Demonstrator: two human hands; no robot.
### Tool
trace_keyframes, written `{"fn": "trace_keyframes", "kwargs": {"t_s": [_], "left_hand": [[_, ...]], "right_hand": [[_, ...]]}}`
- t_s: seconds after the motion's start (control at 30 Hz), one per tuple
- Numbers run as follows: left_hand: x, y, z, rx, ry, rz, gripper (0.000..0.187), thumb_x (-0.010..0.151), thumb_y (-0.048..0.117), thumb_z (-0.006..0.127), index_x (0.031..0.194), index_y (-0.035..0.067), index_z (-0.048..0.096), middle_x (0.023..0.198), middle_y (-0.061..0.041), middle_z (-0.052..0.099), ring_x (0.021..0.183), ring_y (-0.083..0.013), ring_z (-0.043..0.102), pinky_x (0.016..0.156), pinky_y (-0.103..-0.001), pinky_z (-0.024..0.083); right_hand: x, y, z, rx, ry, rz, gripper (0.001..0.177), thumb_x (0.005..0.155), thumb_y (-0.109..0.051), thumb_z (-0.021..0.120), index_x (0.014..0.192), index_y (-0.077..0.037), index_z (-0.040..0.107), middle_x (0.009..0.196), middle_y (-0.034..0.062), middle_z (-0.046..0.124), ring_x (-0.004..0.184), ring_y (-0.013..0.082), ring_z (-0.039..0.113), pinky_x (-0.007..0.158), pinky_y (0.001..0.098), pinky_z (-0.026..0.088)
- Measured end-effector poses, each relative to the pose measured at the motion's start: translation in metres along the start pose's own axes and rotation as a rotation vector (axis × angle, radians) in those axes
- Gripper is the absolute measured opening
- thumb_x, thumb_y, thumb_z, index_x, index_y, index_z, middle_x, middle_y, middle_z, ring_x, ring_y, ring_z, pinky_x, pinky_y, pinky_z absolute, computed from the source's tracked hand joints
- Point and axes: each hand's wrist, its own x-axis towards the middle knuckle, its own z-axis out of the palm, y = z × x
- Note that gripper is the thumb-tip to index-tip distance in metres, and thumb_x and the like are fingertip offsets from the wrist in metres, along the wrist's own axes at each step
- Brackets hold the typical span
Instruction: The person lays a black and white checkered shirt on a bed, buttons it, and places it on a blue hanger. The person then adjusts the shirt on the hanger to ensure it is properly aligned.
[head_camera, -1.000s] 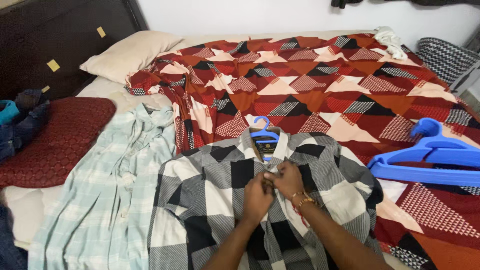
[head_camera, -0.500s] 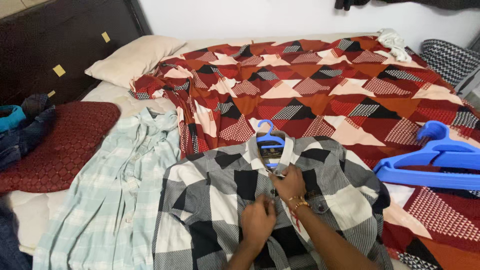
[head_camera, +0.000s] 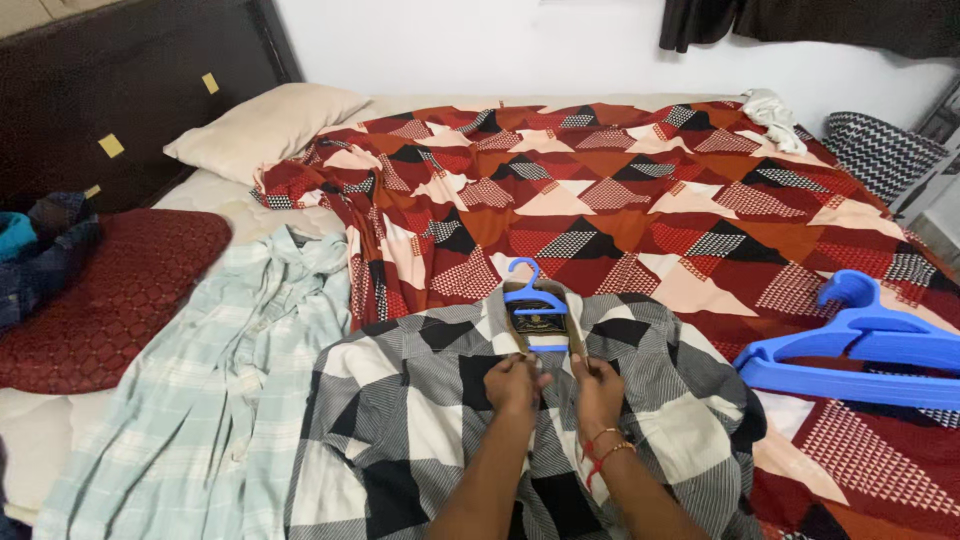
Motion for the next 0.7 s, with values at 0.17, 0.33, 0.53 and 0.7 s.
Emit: {"fn": "trace_keyframes", "kwargs": {"t_s": [0.17, 0.33, 0.53, 0.7], "left_hand": [[-0.007, 0.007, 0.003, -0.037, 0.057, 0.005, 0.012, 0.087, 0.004, 0.075, 0.097, -0.002, 0.071, 0.076, -0.010, 0.070, 0.053, -0.0209, 0.068, 0.038, -0.028, 0.039], [-0.027, 0.024, 0.005, -0.027, 0.117, 0.031, 0.012, 0.087, 0.006, 0.078, 0.095, -0.002, 0.074, 0.077, -0.011, 0.073, 0.054, -0.0183, 0.068, 0.040, -0.026, 0.041], [-0.026, 0.019, -0.015, -0.047, -0.015, 0.057, 0.017, 0.089, 0.008, 0.076, 0.100, -0.005, 0.073, 0.083, -0.012, 0.076, 0.061, -0.0181, 0.073, 0.042, -0.023, 0.047], [-0.024, 0.012, -0.026, -0.017, -0.104, 0.048, 0.018, 0.090, 0.008, 0.074, 0.102, -0.006, 0.074, 0.082, -0.012, 0.076, 0.061, -0.0167, 0.075, 0.046, -0.024, 0.052]], "right_hand": [[0.011, 0.011, -0.009, 0.341, -0.085, 0.249, 0.024, 0.086, -0.016, 0.078, 0.101, 0.002, 0.075, 0.074, -0.0024, 0.052, 0.064, 0.0095, 0.039, 0.058, 0.0272, 0.028], [0.009, -0.041, -0.015, 0.348, -0.251, 0.434, 0.023, 0.079, -0.014, 0.073, 0.100, -0.003, 0.072, 0.079, -0.0038, 0.063, 0.068, 0.0085, 0.048, 0.061, 0.0261, 0.035], [0.001, -0.077, 0.000, 0.063, -0.448, 0.349, 0.022, 0.086, -0.020, 0.075, 0.101, -0.005, 0.075, 0.082, -0.0020, 0.063, 0.072, 0.0074, 0.053, 0.064, 0.0238, 0.037], [-0.008, -0.030, 0.001, 0.209, -0.529, 0.181, 0.024, 0.092, -0.021, 0.069, 0.101, 0.000, 0.076, 0.083, 0.0027, 0.069, 0.074, 0.0088, 0.061, 0.068, 0.0224, 0.047]]}}
